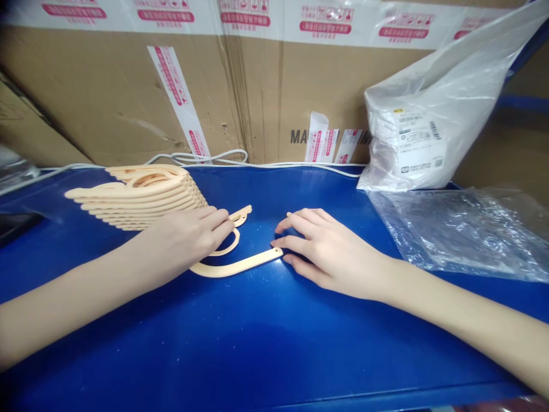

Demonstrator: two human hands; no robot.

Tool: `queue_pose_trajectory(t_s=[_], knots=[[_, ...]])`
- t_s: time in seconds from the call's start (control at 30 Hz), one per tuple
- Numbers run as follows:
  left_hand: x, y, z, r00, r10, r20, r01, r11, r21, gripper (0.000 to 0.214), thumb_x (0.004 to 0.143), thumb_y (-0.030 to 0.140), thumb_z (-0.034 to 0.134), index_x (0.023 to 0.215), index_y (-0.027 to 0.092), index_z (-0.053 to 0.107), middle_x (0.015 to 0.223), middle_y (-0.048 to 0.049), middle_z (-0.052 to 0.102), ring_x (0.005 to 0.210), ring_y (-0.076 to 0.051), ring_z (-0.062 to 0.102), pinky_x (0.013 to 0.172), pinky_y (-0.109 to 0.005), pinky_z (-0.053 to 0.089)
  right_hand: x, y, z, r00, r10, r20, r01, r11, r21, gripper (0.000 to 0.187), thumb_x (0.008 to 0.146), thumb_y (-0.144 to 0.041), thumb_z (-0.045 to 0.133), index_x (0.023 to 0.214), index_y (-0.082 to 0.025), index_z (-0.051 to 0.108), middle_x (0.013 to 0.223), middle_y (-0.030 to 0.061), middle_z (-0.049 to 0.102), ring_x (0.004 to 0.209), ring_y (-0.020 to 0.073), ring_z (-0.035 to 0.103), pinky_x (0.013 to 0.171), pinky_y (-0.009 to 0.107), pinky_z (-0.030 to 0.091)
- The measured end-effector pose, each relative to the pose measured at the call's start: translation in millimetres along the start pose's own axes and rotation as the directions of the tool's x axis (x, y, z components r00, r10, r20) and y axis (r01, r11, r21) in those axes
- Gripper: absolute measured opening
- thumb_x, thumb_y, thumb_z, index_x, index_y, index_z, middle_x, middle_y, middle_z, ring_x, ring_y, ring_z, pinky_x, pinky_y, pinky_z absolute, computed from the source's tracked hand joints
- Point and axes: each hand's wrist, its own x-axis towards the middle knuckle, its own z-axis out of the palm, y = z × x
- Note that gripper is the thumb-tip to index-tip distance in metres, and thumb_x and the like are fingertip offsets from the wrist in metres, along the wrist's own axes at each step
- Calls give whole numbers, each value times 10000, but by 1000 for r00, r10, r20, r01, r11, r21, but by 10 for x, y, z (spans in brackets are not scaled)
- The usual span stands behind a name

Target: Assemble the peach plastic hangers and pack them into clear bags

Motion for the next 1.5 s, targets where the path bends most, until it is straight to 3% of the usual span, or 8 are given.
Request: queue_pose_trajectory(t_s=[0.2, 0.3, 0.43, 0.63, 0.87, 1.0, 1.2, 1.5], knots=[[4, -38, 17, 997, 54, -60, -54, 998, -8, 312, 877, -31, 415, 906, 114, 689, 702, -62, 643, 645, -176, 600, 564, -274, 421, -17, -21, -20, 996, -82, 44, 76, 989, 125, 214, 982, -258, 500, 1101, -226, 675, 1182, 66, 609, 1111, 193, 548, 1072, 430, 337], [-2, -43, 28, 989, 94, -110, -89, 995, 51, 329, 862, -46, 399, 799, 118, 677, 693, -62, 643, 618, -176, 597, 558, -279, 432, -24, -4, -24, 999, -48, 15, 45, 991, 127, 216, 974, -297, 528, 1128, -237, 666, 1190, 62, 611, 1117, 200, 551, 1047, 418, 366], [-7, -36, 22, 992, 67, -111, -61, 996, 59, 346, 875, -37, 372, 826, 115, 679, 687, -60, 634, 610, -177, 598, 550, -284, 432, -23, 65, 4, 999, 9, -44, -10, 1000, -6, 268, 978, -355, 519, 1187, -245, 646, 1198, 74, 623, 1111, 231, 569, 933, 401, 439], [-17, -23, -16, 999, -22, -30, 21, 999, -35, 344, 890, -39, 369, 933, 108, 677, 738, -57, 650, 656, -171, 621, 559, -274, 425, -17, 272, 47, 973, 202, -112, -223, 949, -224, 363, 987, -428, 469, 1099, -172, 701, 1039, 104, 663, 912, 248, 621, 808, 410, 492], [25, 8, 66, 995, 9, -99, -4, 999, 43, 384, 901, -43, 375, 1173, 0, 643, 708, -59, 640, 645, -195, 619, 582, -288, 456, 10, 270, 68, 967, 218, -132, -232, 967, -101, 292, 981, -313, 480, 941, -168, 731, 972, 81, 661, 859, 210, 628, 785, 371, 513], [24, 4, 101, 989, 51, -142, -42, 997, 65, 436, 860, -49, 438, 1264, -21, 599, 672, -46, 624, 605, -185, 589, 568, -280, 442, 1, 223, 89, 953, 253, -168, -250, 968, 34, 134, 892, -228, 570, 845, -174, 682, 984, 69, 630, 898, 204, 604, 819, 362, 497], [8, -53, 114, 992, 86, -87, -88, 996, -12, 376, 869, -36, 444, 1131, 61, 696, 894, -101, 705, 745, -201, 632, 680, -303, 460, 15, 102, 63, 953, 281, -109, -248, 936, 249, 33, 829, -165, 597, 815, -194, 588, 1012, 39, 591, 918, 165, 573, 844, 317, 461], [13, -82, 61, 1000, -9, 15, 11, 983, -181, 299, 954, 66, 438, 1114, 109, 687, 1033, -119, 688, 890, -246, 628, 744, -358, 477, 14, 33, 0, 965, 258, -39, -242, 943, 229, 46, 919, -233, 465, 893, -206, 491, 809, 2, 578, 686, 136, 548, 635, 270, 418]])
